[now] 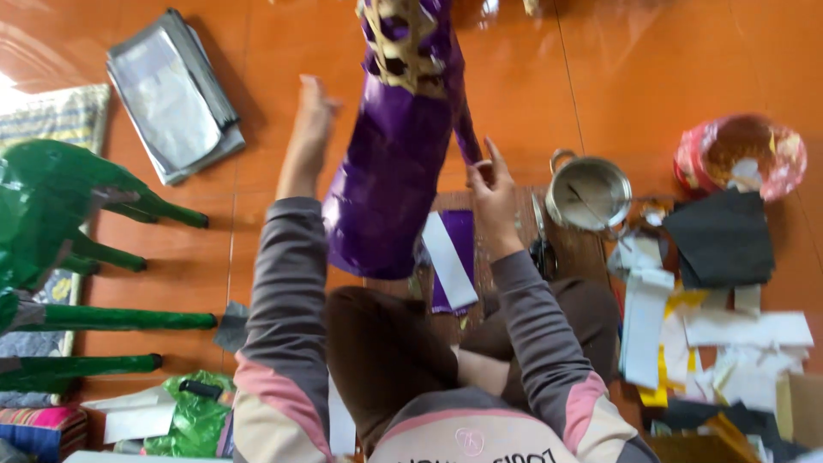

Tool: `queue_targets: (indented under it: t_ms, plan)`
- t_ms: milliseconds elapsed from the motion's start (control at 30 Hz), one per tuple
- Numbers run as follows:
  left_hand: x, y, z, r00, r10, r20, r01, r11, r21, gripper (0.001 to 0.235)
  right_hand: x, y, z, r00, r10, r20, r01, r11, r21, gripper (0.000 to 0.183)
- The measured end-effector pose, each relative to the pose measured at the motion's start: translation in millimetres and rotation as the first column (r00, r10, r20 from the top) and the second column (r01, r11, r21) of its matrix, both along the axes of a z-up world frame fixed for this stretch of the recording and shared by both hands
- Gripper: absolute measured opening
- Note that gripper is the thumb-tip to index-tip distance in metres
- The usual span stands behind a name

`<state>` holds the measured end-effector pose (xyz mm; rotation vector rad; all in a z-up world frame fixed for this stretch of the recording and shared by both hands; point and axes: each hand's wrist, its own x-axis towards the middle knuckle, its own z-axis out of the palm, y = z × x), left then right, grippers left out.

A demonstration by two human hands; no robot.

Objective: Wrapping a sculpture frame with purple material and cutting paper strips with scissors

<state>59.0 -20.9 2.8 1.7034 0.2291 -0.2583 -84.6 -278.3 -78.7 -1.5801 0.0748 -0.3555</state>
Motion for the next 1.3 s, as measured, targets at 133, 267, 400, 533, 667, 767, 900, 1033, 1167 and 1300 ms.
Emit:
queue_targets:
  t_ms: [133,267,400,533,667,767,900,1033,1167,1300]
  plan:
    - [-94,18,34,0.947,0.321,0.018,-0.253,0.78,-0.573,0.051,-57,-27,-134,0.97,-0.047,-0.239,0.004,0.984,-0.178,0.038]
    - [-223,0,-53,0.995,-0.094,0.032,0.084,0.62,-0.78,0.047,-125,-14,-325,0.909,-0.015,-0.416,-0.25,0.779,-0.575,0.03]
    - [-291,-54,-174,0.801,-0.598,0.022,0.444,0.569,-0.692,0.052,-152,11,-306,0.923,0.051,-0.38,-0.372,0.359,-0.856,0.058]
    - [-310,-78,-298,0.852,-0.255,-0.458,-0.03,0.849,-0.528,0.029,-152,0,-348,0.977,0.051,-0.209,-0.214,0.314,-0.925,0.014]
    - [-292,-97,-342,0.897,-0.024,-0.441,-0.13,0.94,-0.315,0.041,-150,2,-322,0.93,-0.105,-0.352,-0.282,0.409,-0.868,0.051]
    - [-279,-97,-379,0.88,-0.015,-0.474,-0.101,0.971,-0.218,0.051,-154,5,-326,0.895,-0.12,-0.429,-0.346,0.42,-0.839,0.063]
    - [-276,-103,-378,0.87,-0.035,-0.492,-0.031,0.992,-0.125,0.053,-150,6,-296,0.854,-0.121,-0.506,-0.339,0.607,-0.719,0.043]
    - [-273,-106,-399,0.969,0.05,-0.242,0.068,0.888,0.455,0.053,-145,4,-266,0.874,-0.091,-0.478,-0.302,0.669,-0.679,0.031]
    - [-270,-118,-413,0.984,-0.16,-0.077,0.151,0.528,0.836,0.065,-100,-57,-271,0.989,-0.112,-0.101,-0.02,0.568,-0.823,0.011]
    - [-264,-119,-390,0.984,-0.127,-0.123,0.174,0.59,0.788,0.045,-63,-165,-170,0.927,-0.373,0.04,0.133,0.225,-0.965,0.01]
